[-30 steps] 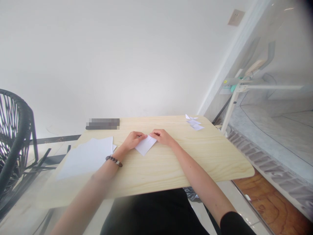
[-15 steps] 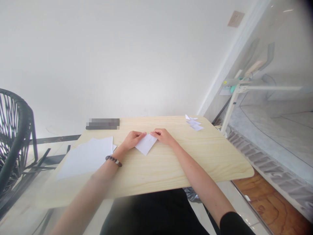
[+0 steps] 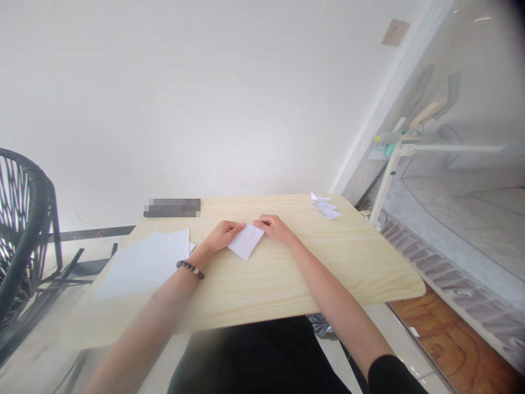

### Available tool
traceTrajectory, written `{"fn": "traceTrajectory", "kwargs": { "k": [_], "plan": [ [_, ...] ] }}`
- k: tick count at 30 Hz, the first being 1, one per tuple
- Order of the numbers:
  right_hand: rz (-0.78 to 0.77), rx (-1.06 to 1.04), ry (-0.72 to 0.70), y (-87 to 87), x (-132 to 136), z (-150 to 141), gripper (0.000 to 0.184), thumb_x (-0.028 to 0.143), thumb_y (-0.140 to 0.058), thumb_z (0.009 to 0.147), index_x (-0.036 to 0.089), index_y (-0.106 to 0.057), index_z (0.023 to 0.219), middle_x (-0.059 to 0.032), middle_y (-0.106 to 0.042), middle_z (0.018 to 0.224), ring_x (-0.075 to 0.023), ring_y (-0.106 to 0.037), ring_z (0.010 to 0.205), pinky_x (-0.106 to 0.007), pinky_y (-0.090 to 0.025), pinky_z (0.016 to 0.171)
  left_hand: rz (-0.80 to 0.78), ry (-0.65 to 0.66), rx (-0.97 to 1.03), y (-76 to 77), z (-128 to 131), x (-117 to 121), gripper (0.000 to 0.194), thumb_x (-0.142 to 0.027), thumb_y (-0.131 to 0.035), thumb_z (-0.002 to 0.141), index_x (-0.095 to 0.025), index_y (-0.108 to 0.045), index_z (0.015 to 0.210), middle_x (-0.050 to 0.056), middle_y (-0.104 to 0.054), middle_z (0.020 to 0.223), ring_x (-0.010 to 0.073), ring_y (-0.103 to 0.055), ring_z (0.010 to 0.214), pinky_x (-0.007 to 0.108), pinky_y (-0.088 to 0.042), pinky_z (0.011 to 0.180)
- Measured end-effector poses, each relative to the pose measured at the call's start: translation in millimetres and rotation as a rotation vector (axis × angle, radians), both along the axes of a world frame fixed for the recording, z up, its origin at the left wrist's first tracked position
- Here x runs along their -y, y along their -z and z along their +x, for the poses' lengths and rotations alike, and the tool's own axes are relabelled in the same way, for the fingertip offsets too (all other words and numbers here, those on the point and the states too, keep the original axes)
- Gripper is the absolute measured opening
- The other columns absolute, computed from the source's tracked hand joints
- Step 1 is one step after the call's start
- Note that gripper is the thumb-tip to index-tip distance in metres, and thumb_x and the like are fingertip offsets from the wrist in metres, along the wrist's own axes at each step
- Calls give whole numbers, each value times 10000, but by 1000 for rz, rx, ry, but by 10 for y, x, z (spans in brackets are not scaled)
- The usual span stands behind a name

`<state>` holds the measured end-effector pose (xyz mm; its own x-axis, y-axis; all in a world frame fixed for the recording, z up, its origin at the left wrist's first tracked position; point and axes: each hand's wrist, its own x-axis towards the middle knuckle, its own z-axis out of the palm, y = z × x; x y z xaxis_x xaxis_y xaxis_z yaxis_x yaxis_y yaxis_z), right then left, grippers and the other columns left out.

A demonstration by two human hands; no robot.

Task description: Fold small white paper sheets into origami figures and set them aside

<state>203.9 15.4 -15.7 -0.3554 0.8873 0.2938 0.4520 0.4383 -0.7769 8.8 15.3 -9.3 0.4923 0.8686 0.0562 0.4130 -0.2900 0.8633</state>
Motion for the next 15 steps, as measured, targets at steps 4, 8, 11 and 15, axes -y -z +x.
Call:
{"fn": "traceTrajectory", "kwargs": {
  "k": [4,8,11,15],
  "plan": [
    [-61,-45,-47,-7,10,3,367,449,-382,760,153,-384,543,34,-358,549,-65,-326,517,-201,-268,500,-33,29,8,5,-6,-3,467,-533,-379,732,-114,-506,572,-21,-398,462,64,-322,416,195,-199,383],
    [-76,-43,-93,-26,22,10,340,439,-403,753,148,-431,579,31,-384,573,-67,-344,532,-199,-275,504,-16,62,-3,-1,-16,-1,448,-513,-381,744,-111,-508,591,-16,-407,486,64,-326,432,192,-208,386],
    [-76,-42,-91,-29,18,17,325,434,-424,741,140,-475,612,20,-424,608,-71,-370,555,-199,-291,519,4,75,-5,-7,-13,7,447,-509,-374,748,-111,-512,599,-15,-410,492,66,-328,439,190,-219,389],
    [-92,-45,-67,-9,8,15,326,441,-432,734,138,-499,634,19,-439,599,-72,-377,549,-198,-295,515,-1,59,1,-17,0,23,452,-515,-371,746,-112,-509,593,-13,-419,495,69,-338,443,188,-227,389]
  ]
}}
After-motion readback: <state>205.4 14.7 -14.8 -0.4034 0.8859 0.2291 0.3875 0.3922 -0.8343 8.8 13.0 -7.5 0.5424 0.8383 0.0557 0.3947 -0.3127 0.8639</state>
